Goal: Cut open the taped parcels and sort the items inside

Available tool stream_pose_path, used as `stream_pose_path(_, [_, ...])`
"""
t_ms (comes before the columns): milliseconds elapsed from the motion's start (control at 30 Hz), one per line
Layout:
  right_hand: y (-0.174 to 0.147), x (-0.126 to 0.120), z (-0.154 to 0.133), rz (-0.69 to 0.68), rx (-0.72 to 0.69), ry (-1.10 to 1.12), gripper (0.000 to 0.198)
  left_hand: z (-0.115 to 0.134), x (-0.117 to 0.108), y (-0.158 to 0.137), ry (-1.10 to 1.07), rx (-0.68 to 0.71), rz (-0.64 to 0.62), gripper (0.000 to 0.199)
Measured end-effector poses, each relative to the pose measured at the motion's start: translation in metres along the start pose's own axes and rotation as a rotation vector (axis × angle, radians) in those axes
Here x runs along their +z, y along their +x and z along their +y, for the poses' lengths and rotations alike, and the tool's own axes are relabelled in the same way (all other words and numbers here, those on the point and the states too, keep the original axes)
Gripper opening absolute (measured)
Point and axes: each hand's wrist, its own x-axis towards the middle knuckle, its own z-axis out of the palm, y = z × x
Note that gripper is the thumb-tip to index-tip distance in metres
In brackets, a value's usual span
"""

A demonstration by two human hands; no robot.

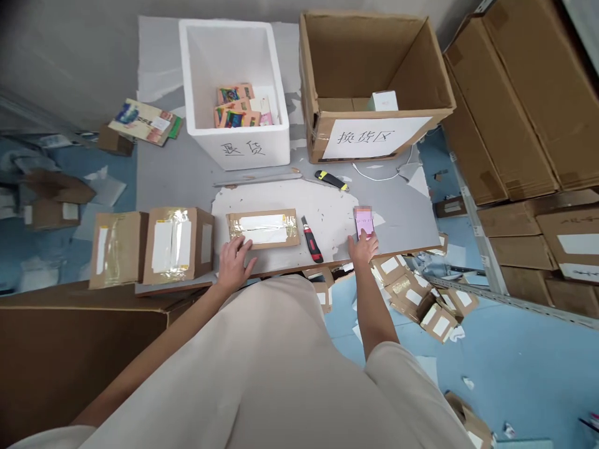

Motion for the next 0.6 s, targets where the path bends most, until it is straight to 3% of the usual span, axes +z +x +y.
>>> stream_pose_path(233, [0.024,0.021,0.01,-0.144,0.039,-0.05,0.063,0.001,-0.002,0.005,-0.006,-0.042,-0.077,0.048])
stream_pose_path(367, [0.017,0.021,0.01,-0.029,0.017,0.011,0.062,0.004,-0.002,0.004,-0.001,-0.068,-0.113,0.051])
stream_pose_path(467, [-0.004,0.021,-0.004,0.03,-0.103,0.086,0.055,0.006,-0.001,0.004,0.004,-0.09,-0.135,0.053])
stream_pose_path(600, [-0.039,0.029,-0.042,-0.252,-0.375,0.081,0.053,0.01,-0.001,0.006,0.026,-0.12,-0.141,0.055])
